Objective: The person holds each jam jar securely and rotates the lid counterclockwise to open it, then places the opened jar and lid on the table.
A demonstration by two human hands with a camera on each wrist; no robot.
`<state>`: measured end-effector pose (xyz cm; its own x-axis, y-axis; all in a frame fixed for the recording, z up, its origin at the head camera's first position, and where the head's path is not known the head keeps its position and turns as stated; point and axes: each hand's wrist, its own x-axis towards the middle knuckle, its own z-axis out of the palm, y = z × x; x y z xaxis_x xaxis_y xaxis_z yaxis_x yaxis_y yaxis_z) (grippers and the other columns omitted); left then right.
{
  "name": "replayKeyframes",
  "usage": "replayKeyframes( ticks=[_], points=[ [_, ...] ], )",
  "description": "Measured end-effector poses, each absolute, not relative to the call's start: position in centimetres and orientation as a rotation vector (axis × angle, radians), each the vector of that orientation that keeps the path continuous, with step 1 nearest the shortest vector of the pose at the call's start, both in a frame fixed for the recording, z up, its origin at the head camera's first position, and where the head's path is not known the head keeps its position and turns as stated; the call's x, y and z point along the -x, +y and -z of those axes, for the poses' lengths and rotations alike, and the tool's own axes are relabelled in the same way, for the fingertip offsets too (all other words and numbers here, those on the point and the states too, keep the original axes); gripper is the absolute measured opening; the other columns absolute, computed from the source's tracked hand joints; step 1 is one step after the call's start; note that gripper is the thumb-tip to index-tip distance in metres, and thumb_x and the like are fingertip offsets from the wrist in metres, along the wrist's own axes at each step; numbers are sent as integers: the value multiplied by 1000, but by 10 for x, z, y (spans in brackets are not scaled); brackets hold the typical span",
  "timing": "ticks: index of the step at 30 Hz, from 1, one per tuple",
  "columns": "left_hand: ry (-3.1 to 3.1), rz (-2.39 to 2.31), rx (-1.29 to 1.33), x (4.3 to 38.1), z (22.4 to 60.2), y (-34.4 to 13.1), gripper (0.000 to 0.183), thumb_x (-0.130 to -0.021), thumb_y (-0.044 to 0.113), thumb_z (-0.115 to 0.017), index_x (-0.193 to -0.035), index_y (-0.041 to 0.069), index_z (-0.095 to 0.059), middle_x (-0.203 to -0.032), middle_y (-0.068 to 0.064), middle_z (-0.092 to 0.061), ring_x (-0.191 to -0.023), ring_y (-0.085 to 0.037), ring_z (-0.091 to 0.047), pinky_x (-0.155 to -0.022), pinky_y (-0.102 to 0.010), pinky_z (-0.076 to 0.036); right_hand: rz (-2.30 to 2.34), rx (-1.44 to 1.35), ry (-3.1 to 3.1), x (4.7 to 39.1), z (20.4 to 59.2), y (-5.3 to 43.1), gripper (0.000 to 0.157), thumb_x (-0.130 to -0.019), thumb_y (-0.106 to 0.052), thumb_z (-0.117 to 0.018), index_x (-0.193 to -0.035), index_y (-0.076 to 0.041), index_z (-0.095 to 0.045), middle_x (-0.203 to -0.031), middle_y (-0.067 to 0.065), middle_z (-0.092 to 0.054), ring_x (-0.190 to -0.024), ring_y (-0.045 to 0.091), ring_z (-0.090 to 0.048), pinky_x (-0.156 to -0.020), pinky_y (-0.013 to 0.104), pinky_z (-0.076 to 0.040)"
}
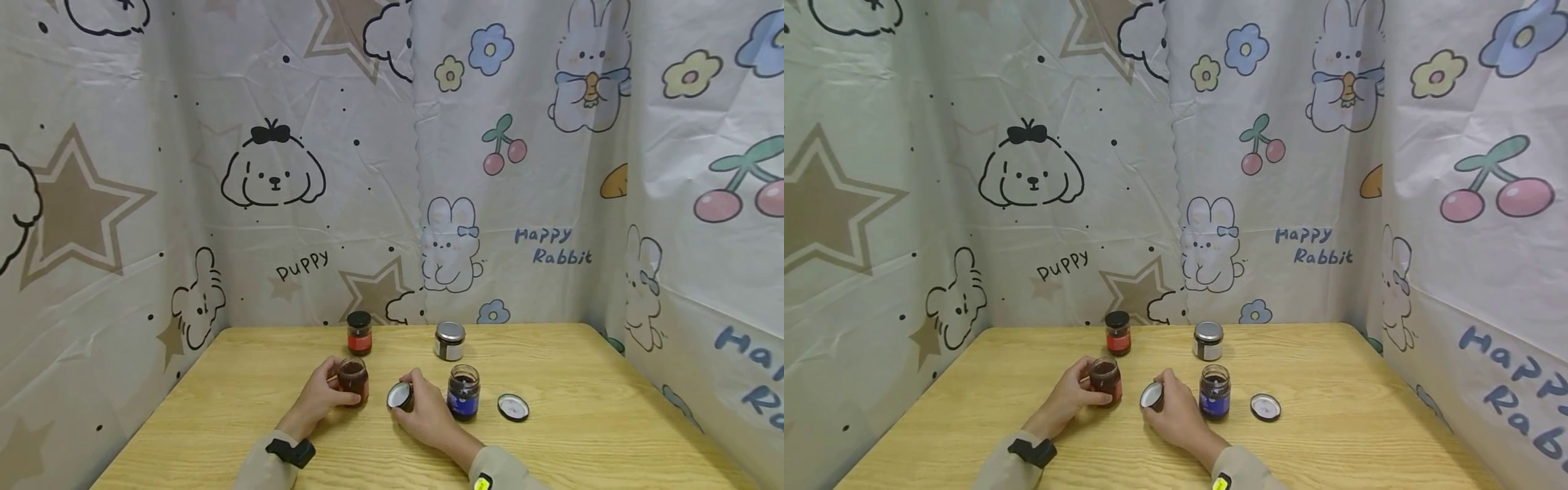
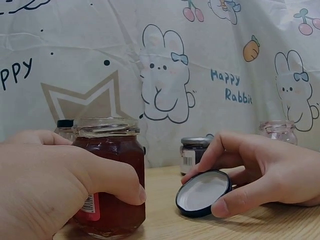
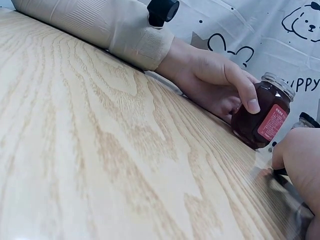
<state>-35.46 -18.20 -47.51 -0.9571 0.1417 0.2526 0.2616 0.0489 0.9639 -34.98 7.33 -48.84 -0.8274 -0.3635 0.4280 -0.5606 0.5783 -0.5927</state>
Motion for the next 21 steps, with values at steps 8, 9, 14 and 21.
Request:
replayKeyframes(
  ticks=[8,9,14,21],
  points=[
    [-2241,2086,451,353,471,-183,61,-77,-7,-84,-128,-2,-52,-130,-16,-59,-117,-30,-62,-93,-32,-49,-1083,-776,-2564,348,486,74,48,-86,-18,-82,-123,-8,-53,-118,10,-65,-108,27,-64,-91,45,-52],
    [-2245,2081,449,353,471,-183,61,-77,-7,-84,-128,-2,-52,-130,-17,-60,-117,-30,-62,-93,-32,-48,-1081,-777,-2569,349,486,74,47,-86,-17,-82,-123,-7,-53,-118,10,-65,-108,27,-64,-91,45,-52],
    [-2261,2062,443,352,470,-182,62,-76,-7,-83,-129,-3,-51,-129,-17,-60,-117,-31,-62,-94,-33,-48,-999,-778,-2633,348,486,72,49,-89,-19,-78,-130,-4,-55,-120,13,-66,-114,31,-61,-94,49,-50],
    [-2299,2030,413,353,473,-182,67,-77,-5,-84,-134,-1,-51,-128,-14,-61,-119,-31,-59,-99,-36,-45,-844,-782,-2716,344,485,70,63,-91,-23,-72,-147,-2,-51,-131,17,-64,-129,40,-51,-104,56,-43]
  ],
)
